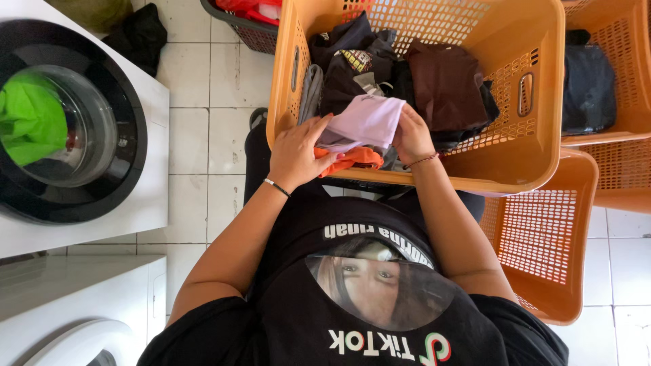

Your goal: The person picks up various items of clothing from a large orange basket, including a light purple top, a black item, an orange shirt, a green undergarment, and a grey striped shirt. They unfold and fold the striped shirt and move the other items around within the basket by hand.

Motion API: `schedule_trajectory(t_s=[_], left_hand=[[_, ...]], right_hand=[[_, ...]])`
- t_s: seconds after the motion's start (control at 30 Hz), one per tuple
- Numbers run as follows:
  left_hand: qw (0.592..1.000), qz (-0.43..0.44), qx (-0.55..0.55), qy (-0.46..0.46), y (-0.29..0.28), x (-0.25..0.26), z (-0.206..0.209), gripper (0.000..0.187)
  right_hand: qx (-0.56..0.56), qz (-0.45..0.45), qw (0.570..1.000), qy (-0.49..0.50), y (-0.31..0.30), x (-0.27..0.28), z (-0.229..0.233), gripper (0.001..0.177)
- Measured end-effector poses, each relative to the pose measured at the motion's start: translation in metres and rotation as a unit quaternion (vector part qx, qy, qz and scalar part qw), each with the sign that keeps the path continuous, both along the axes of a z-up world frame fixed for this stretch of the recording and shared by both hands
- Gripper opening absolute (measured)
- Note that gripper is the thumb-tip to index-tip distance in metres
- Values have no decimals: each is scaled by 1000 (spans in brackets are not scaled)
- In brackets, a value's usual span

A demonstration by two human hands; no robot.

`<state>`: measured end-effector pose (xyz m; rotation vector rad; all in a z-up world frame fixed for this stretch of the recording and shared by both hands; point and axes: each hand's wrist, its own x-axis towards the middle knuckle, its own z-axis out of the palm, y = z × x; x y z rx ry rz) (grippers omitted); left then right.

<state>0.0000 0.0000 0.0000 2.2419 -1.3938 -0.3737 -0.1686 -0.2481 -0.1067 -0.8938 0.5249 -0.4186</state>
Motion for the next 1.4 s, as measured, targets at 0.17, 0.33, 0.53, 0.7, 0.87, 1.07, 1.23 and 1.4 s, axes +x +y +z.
schedule_trajectory(t_s=[0.17, 0.33, 0.53, 0.7, 0.87, 1.07, 1.23, 1.4], left_hand=[[981, -26, -192, -32, -22, 3, -10, 90], [962, -58, -223, 146, -61, 6, -44, 36], [880, 35, -222, 418, -90, 23, -40, 19], [694, 83, -283, 657, -87, 48, -7, 21], [680, 36, -323, 657, -81, 63, 8, 22], [682, 63, -329, 650, -69, 62, 38, 20], [672, 44, -355, 648, -65, 61, 44, 20], [657, 34, -358, 663, -64, 56, 46, 18]], right_hand=[[61, 2, 996, -72, 6, -1, 35, 36], [90, -15, 993, -80, 7, -3, 51, 37], [77, -118, 988, -65, -4, 3, 21, 26], [49, -73, 995, -52, 0, 5, 18, 13], [-202, 10, 977, 64, 1, 6, 12, 12], [-335, -112, 925, 139, -4, 7, 0, 12], [-393, -41, 915, 85, 15, 8, 38, 32], [-526, 69, 833, 156, 37, 10, 88, 59]])
